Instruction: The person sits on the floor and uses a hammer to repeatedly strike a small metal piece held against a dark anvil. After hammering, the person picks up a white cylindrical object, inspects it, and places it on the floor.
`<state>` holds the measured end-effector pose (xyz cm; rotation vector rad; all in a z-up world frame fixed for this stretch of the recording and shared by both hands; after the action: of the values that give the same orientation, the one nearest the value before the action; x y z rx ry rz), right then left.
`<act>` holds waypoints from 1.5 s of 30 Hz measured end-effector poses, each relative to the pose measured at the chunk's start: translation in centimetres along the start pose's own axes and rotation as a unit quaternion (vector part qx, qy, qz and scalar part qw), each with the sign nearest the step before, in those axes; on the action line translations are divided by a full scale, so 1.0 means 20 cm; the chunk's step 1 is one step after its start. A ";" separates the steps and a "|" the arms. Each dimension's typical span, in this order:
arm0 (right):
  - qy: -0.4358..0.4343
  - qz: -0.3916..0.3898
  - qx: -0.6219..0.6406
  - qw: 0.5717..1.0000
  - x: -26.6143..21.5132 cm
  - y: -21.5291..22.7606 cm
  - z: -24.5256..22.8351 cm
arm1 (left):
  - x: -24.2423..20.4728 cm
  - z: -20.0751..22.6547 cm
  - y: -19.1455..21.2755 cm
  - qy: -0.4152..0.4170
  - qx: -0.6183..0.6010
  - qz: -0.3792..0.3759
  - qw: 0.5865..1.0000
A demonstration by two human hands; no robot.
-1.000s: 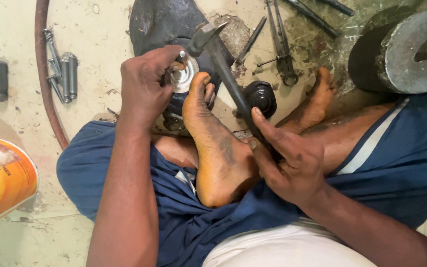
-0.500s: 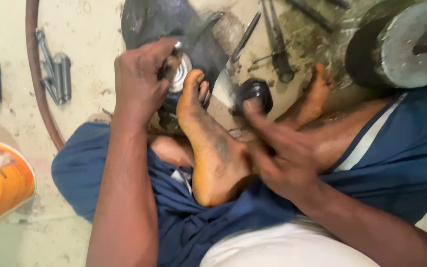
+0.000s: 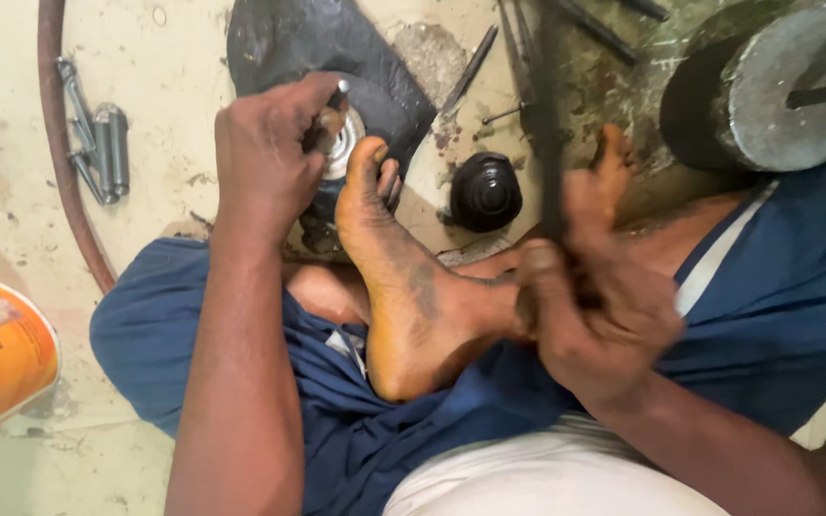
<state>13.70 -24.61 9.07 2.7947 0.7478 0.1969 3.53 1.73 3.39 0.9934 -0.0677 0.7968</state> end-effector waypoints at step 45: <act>0.238 -0.067 -0.142 0.959 0.29 -0.03 -0.26 | -0.03 -0.10 0.02 0.070 -0.052 0.075 0.993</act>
<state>17.37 -20.14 14.38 2.4298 0.9220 0.8985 2.16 3.07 2.24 0.8379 -0.0637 0.9888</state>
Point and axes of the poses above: each hand's wrist, its own x-axis towards the middle knuckle, its own y-axis out of the back of the hand, z = x × y, the point moved 1 cm from there along x, towards the middle knuckle, and after that the axes turned 14 degrees about z, right-handed, at the moved point
